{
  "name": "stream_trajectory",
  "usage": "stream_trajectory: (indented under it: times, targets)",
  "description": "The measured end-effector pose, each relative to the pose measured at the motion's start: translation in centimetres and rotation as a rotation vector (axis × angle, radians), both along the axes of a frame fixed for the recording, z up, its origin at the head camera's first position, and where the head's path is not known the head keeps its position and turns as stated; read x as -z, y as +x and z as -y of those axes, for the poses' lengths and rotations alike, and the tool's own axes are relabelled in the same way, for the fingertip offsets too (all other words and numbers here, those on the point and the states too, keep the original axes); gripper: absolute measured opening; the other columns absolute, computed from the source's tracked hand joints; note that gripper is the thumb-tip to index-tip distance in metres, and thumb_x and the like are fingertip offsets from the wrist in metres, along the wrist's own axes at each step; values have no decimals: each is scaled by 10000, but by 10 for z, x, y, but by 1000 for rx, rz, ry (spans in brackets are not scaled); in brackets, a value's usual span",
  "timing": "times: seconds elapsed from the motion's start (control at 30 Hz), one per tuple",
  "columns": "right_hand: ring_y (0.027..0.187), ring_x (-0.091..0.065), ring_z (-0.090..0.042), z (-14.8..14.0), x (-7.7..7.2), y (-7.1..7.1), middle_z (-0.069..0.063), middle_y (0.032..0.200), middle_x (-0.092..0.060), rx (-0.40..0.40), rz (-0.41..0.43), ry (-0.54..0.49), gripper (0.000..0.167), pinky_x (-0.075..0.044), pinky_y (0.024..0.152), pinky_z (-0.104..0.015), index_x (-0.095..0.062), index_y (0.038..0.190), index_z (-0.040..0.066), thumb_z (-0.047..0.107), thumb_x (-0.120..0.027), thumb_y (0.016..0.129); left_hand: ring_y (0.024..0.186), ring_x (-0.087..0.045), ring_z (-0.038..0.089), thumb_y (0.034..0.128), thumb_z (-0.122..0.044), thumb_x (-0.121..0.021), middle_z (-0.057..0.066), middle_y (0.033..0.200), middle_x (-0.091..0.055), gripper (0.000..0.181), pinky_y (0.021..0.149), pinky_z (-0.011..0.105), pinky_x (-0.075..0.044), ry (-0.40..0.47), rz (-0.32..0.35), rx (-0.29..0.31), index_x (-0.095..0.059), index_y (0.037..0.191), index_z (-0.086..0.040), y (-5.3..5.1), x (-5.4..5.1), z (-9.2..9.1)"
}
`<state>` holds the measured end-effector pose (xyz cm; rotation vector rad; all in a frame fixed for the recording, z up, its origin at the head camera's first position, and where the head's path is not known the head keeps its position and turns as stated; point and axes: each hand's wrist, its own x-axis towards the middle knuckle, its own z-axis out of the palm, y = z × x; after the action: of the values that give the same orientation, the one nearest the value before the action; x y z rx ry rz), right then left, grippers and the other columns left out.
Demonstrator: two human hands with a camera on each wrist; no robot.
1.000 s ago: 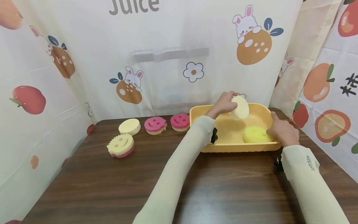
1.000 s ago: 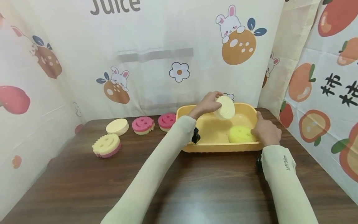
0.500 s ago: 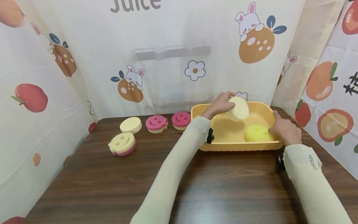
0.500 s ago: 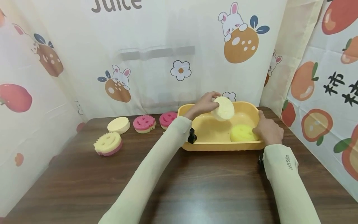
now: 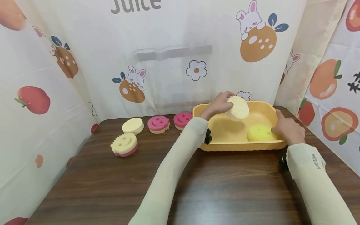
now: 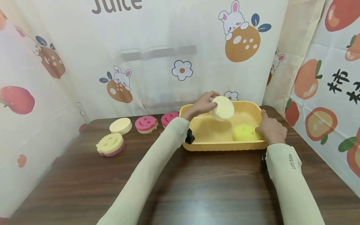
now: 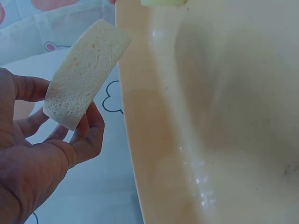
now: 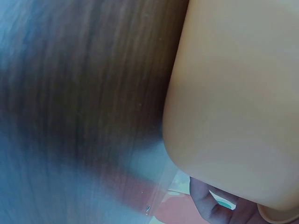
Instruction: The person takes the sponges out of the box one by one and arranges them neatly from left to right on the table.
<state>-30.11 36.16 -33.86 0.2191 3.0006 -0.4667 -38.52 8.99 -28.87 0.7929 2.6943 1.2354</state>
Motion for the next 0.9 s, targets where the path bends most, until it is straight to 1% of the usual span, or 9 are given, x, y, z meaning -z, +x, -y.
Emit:
stream_trajectory:
  times: [0.1,0.37,0.5,0.6,0.8,0.9]
  targets:
    - [980,-546,-567,-1,1,-1,-461,1240,-468,1,3,1,906,-397,752,-669,65,1574,77,236,-517,898,1233,-497,190,877,-99,-531,120,1373,-537,500,852,185,-429,-7,-8,4,-532,1377,-77,1,-1,2]
    - [984,-541,-559,-1,3,-5,-456,1259,-459,7,15,3,917,-392,774,-688,85,1571,87,247,-520,901,1279,-512,202,937,-131,-484,142,1403,-540,474,911,183,-440,-31,-48,23,-495,1405,-59,5,-4,9]
    - [992,-539,-564,-2,4,-5,-453,1263,-459,3,19,-3,919,-386,778,-696,80,1572,84,250,-522,899,1251,-532,194,949,-138,-469,152,1414,-532,475,918,180,-443,-43,-55,29,-478,1414,-42,7,-5,12]
    - [998,-539,-569,-2,4,-5,-457,1270,-450,1,22,-3,921,-388,775,-692,86,1570,84,254,-522,899,1188,-555,192,959,-140,-454,162,1409,-526,470,890,180,-453,-47,-64,34,-467,1416,-30,8,-6,14]
    - [1009,-531,-565,-2,2,-5,-459,1285,-436,5,39,-3,929,-379,795,-701,96,1566,80,260,-526,900,1096,-531,177,971,-144,-441,167,1385,-516,462,868,182,-438,-59,-77,30,-459,1416,-24,10,-8,18]
    - [1011,-526,-566,-2,0,-5,-459,1287,-435,5,45,-1,932,-379,802,-702,98,1564,77,263,-529,900,1092,-504,164,981,-167,-432,160,1381,-504,454,874,178,-418,-61,-69,16,-459,1416,-38,11,-8,20]
